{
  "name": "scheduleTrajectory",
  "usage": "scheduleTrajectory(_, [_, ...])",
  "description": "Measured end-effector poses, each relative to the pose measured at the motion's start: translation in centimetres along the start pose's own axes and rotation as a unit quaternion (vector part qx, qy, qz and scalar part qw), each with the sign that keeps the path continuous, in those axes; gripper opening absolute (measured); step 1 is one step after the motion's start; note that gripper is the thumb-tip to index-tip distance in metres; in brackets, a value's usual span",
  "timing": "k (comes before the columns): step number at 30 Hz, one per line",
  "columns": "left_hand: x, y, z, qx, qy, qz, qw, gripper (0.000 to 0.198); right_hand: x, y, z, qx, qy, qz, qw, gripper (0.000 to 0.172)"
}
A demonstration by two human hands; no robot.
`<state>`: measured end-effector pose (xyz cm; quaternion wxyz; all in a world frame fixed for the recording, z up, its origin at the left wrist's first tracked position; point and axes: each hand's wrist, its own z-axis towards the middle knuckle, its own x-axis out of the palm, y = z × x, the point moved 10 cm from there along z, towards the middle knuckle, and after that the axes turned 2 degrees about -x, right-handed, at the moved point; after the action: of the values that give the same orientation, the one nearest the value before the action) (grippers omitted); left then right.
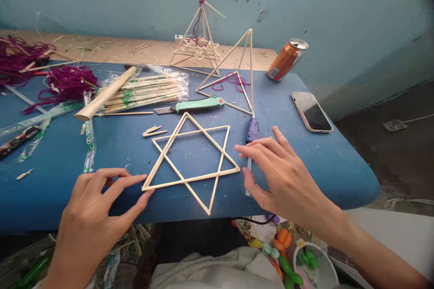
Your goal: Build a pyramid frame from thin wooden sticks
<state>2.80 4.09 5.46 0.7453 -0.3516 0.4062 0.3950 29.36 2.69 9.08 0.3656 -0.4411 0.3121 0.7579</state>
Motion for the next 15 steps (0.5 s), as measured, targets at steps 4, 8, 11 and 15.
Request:
scheduleTrajectory(4, [-0.1,-0.1,0.1,0.010,-0.010,-0.021,1.000,0.013,0.4,0.3,-0.1,0.015,-0.001,0.016,1.000,0.064])
scheduleTrajectory(8, [-0.3,-0.2,0.1,0.006,-0.027,-0.050,0.998,0.009,1.1,0.4,-0.3,0.037,0.005,0.048,0.998,0.064])
scheduleTrajectory(11, [-0.3,-0.2,0.0,-0.008,-0.031,-0.065,0.997,0.009,1.2,0.5,-0.3,0.054,-0.013,0.075,0.996,0.063])
scheduleTrajectory(15, [-0.4,0.3,-0.6,-0.038,-0.033,-0.090,0.995,0.007,0.8,0.4,-0.5,0.078,-0.049,0.088,0.992,0.057])
